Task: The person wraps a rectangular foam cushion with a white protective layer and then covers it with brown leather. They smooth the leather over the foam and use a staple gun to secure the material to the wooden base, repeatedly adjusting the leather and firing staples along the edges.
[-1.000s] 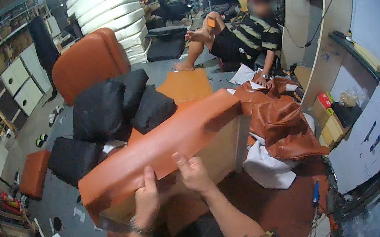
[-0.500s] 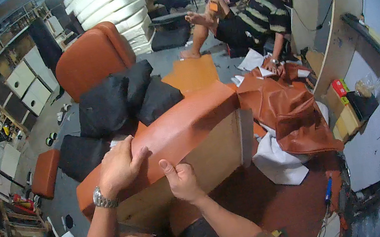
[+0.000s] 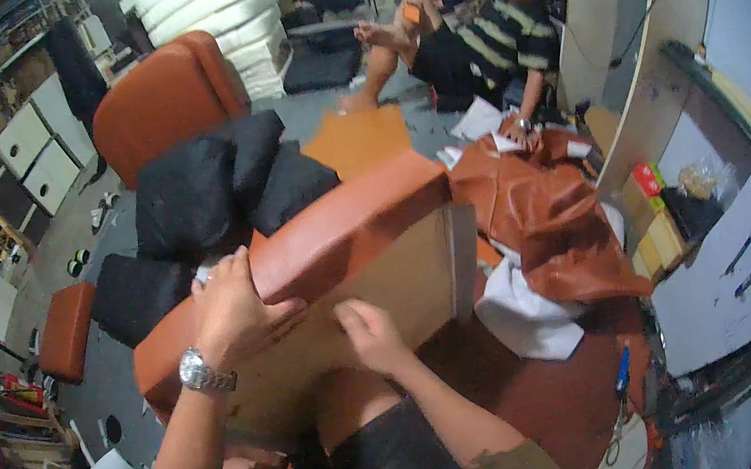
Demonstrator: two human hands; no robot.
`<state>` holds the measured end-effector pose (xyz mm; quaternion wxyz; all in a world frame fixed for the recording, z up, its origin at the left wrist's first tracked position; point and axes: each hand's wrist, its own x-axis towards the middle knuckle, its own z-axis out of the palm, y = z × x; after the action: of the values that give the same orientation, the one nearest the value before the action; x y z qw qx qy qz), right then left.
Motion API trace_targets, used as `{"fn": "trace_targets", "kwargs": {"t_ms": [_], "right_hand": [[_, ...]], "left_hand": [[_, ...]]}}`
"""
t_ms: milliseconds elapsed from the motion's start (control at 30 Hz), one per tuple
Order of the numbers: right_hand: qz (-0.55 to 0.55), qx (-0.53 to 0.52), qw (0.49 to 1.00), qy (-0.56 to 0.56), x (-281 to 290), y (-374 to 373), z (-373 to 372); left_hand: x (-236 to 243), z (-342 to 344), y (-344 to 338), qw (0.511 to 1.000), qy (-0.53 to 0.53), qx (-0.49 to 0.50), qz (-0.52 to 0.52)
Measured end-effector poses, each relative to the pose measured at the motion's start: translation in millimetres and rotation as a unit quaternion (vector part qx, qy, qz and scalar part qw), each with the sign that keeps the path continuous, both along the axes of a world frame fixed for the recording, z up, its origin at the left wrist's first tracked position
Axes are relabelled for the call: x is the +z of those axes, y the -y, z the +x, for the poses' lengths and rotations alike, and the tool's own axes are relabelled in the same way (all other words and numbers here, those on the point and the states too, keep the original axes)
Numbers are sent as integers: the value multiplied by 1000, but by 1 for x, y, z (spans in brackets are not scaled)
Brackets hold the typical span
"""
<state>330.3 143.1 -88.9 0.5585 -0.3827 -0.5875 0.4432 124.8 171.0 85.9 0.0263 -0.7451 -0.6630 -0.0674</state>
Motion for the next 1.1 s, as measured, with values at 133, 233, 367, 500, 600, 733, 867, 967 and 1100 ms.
{"fn": "trace_targets", "kwargs": {"t_ms": [133,233,367,500,600,733,867,967,1100], "right_hand": [[-181,-181,941,221,-121,50,85],[-373,-277,776,427,-223,171,146],[-518,-251,662,480,-290,327,182],[-529,-207,709,418,-292,385,185],[-652,-191,592,433,-291,371,186],[-665,-85,572,473,-292,357,198],[-647,19,557,521,-283,353,220],[-550,-54,668,499,-259,326,227],[-508,-56,811,286,-194,243,190]], "left_hand": [[1,-2,-10,1000,11,4,3],[2,-7,-17,1000,-7,7,-1],[-1,-15,-26,1000,-10,-11,22],[-5,-19,-33,1000,-16,-8,22],[-7,-19,-33,1000,9,-14,18],[-8,-19,-27,999,13,-14,36],[-13,-17,-23,998,16,-15,62],[-18,-15,-20,997,29,-11,69],[-18,-13,-18,997,36,-11,71]]}}
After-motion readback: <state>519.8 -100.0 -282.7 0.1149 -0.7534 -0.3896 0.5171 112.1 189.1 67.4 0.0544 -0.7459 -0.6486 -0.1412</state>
